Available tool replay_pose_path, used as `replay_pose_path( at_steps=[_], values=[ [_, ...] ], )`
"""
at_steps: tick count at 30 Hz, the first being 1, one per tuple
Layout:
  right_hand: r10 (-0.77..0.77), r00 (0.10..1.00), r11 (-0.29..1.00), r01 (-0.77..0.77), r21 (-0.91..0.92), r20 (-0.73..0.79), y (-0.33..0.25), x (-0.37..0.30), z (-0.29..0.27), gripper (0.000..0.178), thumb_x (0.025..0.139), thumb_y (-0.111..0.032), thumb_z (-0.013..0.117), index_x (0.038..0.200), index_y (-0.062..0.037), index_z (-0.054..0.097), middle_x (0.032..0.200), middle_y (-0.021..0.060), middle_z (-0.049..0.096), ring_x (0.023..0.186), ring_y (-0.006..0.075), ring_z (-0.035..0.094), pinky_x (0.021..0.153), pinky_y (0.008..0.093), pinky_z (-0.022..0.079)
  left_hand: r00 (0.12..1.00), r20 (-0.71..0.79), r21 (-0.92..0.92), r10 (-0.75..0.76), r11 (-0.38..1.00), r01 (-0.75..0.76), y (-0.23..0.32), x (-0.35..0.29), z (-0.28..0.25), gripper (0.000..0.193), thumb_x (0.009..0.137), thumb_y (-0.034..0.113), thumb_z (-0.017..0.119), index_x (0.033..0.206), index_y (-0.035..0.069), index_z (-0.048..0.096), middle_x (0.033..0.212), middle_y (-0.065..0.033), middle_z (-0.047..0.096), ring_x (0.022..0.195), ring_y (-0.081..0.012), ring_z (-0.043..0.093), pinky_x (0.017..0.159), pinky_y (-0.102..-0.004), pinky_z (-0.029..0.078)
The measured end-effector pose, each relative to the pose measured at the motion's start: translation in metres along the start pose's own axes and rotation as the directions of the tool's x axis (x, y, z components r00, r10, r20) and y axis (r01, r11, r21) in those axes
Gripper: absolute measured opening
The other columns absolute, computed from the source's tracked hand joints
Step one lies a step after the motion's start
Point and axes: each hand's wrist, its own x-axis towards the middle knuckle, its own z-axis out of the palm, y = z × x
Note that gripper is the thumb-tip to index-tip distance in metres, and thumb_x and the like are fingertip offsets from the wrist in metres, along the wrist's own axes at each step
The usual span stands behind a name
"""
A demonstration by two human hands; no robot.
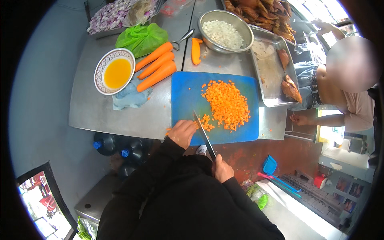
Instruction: The person dices carrots on a blue cutting board using a knife. The diced pieces accumulate on the board as the person continues to chop multiple carrots.
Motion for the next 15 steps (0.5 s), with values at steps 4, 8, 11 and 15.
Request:
replay_pose_path(
  at_steps=[4,8,11,15],
  values=[
    [-0.035,0.997,0.999,0.035,0.002,-0.071,0.018,0.011,-0.008,0.019,0.095,-0.018,0.059,0.110,-0.0095,0.051,0.077,0.0248,0.067,0.066,0.0490,0.065,0.060,0.0621,0.050,0.997,0.024,0.011,0.078,0.997,-0.078,0.001,0.014,0.006,0.023,0.081,0.006,0.078,0.103,0.005,0.070,0.106,-0.0095,0.067,0.100,-0.0320,0.065,0.087,-0.0409,0.055],
    [-0.059,0.991,0.998,0.062,0.020,-0.117,0.020,0.027,-0.029,0.015,0.097,-0.017,0.057,0.107,-0.0083,0.050,0.076,0.0249,0.067,0.068,0.0493,0.066,0.061,0.0615,0.051,0.996,0.075,-0.001,0.038,0.999,-0.038,0.008,0.029,0.004,0.023,0.079,0.009,0.081,0.099,0.005,0.069,0.105,-0.0099,0.065,0.099,-0.0328,0.065,0.086,-0.0406,0.054],
    [-0.084,0.990,0.996,0.087,0.028,-0.117,0.018,0.027,-0.031,0.015,0.097,-0.018,0.057,0.107,-0.0080,0.050,0.077,0.0255,0.066,0.069,0.0493,0.066,0.062,0.0612,0.051,0.996,0.077,-0.016,-0.042,0.999,0.043,0.015,0.028,-0.003,0.024,0.079,0.011,0.082,0.098,0.005,0.069,0.104,-0.0101,0.065,0.099,-0.0335,0.064,0.086,-0.0407,0.053],
    [-0.103,0.985,0.994,0.107,0.024,-0.135,0.015,0.022,-0.028,0.017,0.097,-0.018,0.058,0.109,-0.0080,0.051,0.079,0.0263,0.066,0.069,0.0491,0.066,0.062,0.0611,0.052,0.992,0.122,0.035,0.018,0.999,-0.022,0.010,0.024,-0.007,0.022,0.081,0.011,0.080,0.098,0.005,0.068,0.103,-0.0102,0.065,0.098,-0.0341,0.062,0.087,-0.0416,0.052]
  ],
)
